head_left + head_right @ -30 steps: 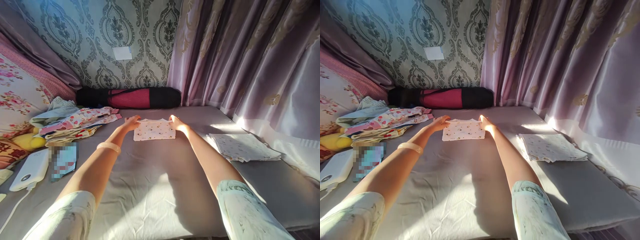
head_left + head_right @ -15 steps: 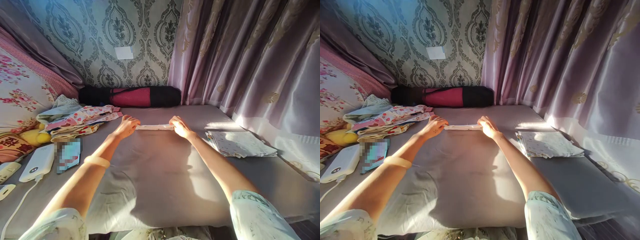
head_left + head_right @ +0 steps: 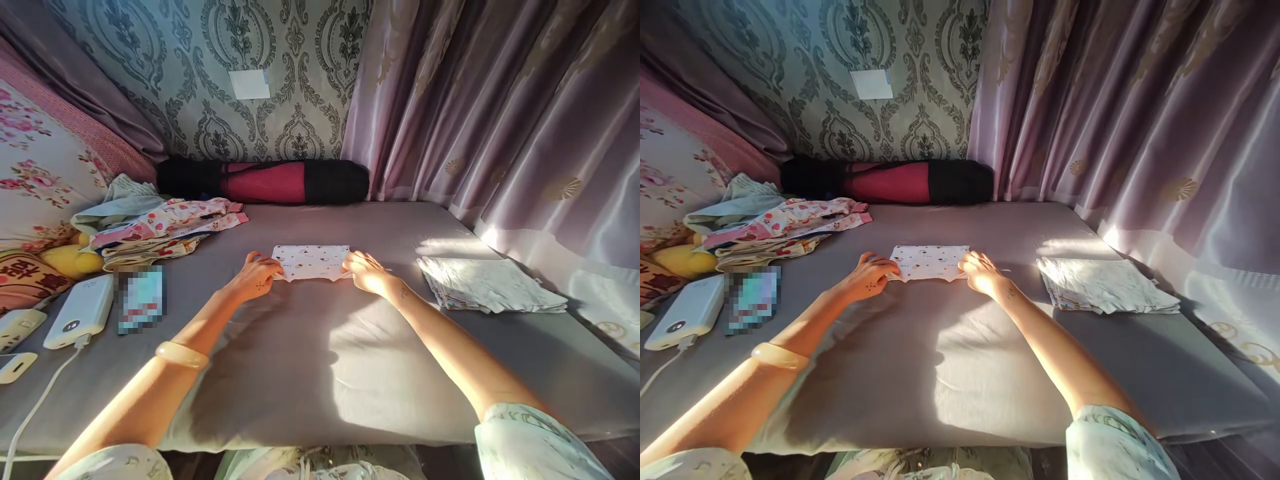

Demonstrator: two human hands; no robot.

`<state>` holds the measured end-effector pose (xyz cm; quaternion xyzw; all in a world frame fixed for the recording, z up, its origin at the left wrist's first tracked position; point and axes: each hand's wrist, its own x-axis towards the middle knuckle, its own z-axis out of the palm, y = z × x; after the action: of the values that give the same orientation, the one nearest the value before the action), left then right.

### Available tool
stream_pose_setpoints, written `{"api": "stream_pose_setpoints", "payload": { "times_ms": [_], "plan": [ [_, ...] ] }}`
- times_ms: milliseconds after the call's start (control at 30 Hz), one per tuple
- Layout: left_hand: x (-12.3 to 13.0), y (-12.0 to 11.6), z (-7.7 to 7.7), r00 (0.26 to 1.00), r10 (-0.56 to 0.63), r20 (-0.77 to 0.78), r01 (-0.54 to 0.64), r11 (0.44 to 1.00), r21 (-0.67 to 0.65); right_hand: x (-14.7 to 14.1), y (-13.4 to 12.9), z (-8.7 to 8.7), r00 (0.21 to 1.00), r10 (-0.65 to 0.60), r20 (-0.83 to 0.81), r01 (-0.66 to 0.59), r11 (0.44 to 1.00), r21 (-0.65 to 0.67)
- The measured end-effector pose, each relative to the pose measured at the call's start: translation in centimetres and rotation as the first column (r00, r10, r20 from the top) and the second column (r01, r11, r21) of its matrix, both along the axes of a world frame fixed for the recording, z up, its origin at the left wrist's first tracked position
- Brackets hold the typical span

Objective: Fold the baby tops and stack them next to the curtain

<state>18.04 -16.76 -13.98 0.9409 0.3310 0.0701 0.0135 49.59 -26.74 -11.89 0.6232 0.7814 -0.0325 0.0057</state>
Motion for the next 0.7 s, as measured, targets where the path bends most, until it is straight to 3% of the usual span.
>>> {"api": "stream_pose_setpoints", "payload": {
  "times_ms": [167, 367, 500, 700],
  "plan": [
    [2.9, -0.4, 0.6, 0.984, 0.149, 0.100, -0.151, 0.989, 0.007, -3.2, 1.8, 0.0, 0.994, -0.080, -0.071, 0.087, 0.991, 0.100],
    [7.5, -0.5, -0.3, 0.976, 0.196, 0.099, -0.197, 0.980, 0.000, -7.2, 4.2, -1.9, 0.986, -0.021, -0.168, 0.055, 0.978, 0.203],
    [8.8, 0.2, -1.4, 0.974, 0.224, 0.028, -0.223, 0.974, -0.046, -8.1, 5.5, -3.2, 0.989, -0.050, -0.142, 0.071, 0.986, 0.148],
    [8.8, 0.6, -2.5, 0.977, 0.214, -0.021, -0.215, 0.974, -0.075, -7.7, 6.1, -4.0, 0.982, -0.071, -0.177, 0.087, 0.993, 0.082]
  ]
}}
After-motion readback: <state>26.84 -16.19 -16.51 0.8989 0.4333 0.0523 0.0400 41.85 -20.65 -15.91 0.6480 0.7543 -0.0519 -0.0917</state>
